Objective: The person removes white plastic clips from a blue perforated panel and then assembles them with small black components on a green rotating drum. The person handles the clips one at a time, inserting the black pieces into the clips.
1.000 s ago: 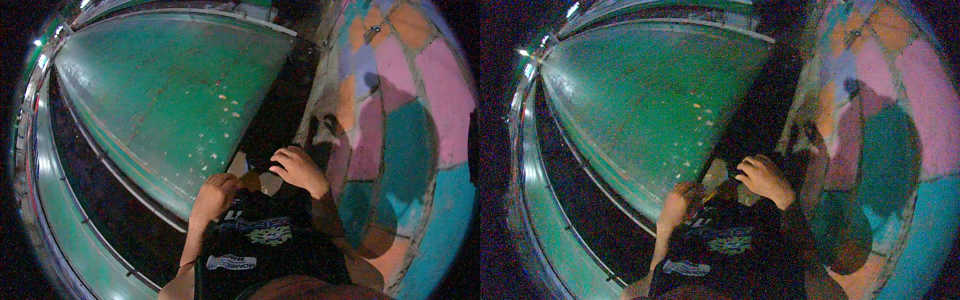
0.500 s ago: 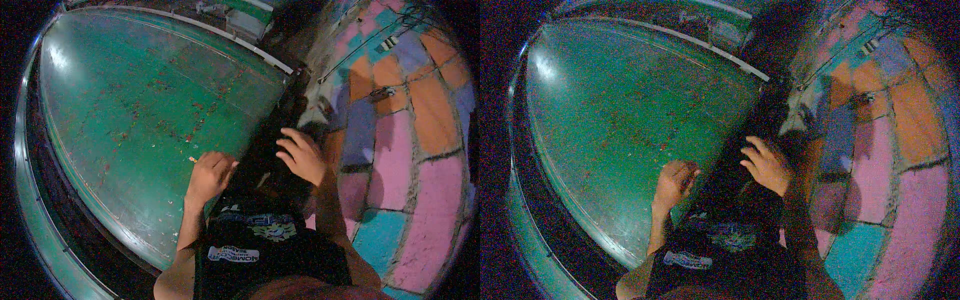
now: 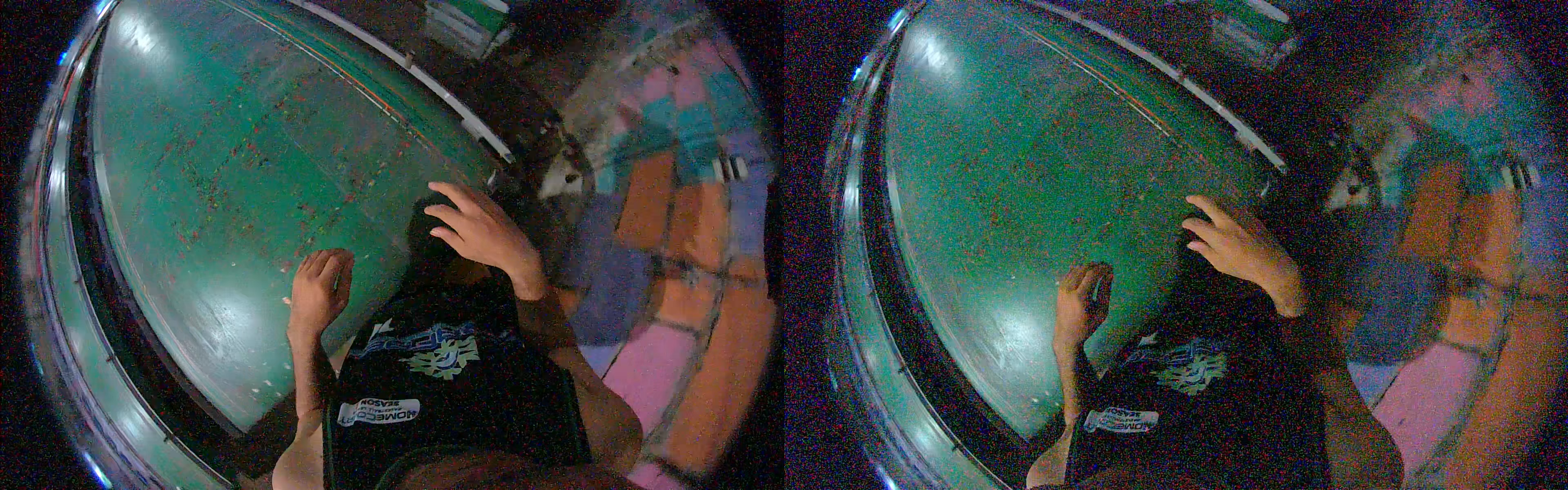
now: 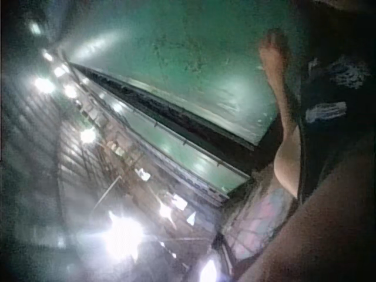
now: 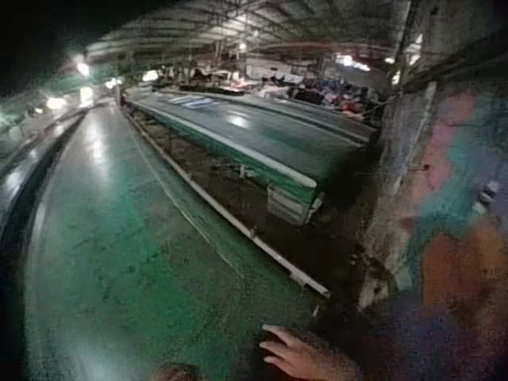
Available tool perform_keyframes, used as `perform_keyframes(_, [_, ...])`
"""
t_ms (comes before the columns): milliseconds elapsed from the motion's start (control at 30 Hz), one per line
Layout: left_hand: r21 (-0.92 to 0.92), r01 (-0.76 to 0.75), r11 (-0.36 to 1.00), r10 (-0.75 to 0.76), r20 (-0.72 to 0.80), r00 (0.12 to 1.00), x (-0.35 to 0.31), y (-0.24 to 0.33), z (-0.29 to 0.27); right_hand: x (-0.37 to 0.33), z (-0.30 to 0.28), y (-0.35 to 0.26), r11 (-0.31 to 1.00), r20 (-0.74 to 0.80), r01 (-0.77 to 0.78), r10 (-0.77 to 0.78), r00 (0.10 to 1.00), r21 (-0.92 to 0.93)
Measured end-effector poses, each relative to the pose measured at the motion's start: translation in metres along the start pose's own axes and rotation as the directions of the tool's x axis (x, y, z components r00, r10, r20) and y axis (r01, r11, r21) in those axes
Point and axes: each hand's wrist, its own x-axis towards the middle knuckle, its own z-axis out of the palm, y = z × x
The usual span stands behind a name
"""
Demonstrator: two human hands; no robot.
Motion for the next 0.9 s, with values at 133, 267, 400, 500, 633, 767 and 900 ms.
perform_keyframes(133, [0.063,0.150,0.987,-0.143,-0.097,0.985,0.058,0.055,0.051,0.036,-0.033,0.088,0.969,0.019,0.242,-0.243,0.970,0.050])
perform_keyframes(267, [-0.039,0.265,0.963,-0.268,-0.107,0.958,0.138,0.125,0.103,0.063,-0.101,0.184,0.942,0.044,0.332,-0.334,0.942,0.037])
perform_keyframes(400, [-0.162,0.344,0.925,-0.358,-0.059,0.932,0.205,0.173,0.131,0.093,-0.151,0.270,0.929,-0.056,0.370,-0.368,0.928,0.031])
perform_keyframes(500, [0.011,0.325,0.946,-0.320,-0.134,0.938,0.233,0.194,0.127,0.114,-0.180,0.298,0.850,0.149,0.428,-0.487,0.860,0.308])
perform_keyframes(633, [0.097,0.497,0.863,-0.462,-0.249,0.851,0.245,0.200,0.119,0.124,-0.188,0.268,0.387,0.052,0.521,-0.836,0.546,0.761])
perform_keyframes(767, [0.089,0.563,0.822,-0.509,-0.331,0.795,0.248,0.193,0.132,0.089,-0.150,0.220,0.222,0.251,0.183,-0.955,-0.156,0.958])
perform_keyframes(900, [0.128,0.535,0.835,-0.478,-0.314,0.821,0.259,0.191,0.151,0.077,-0.101,0.226,0.144,0.189,0.200,-0.954,-0.232,0.969])
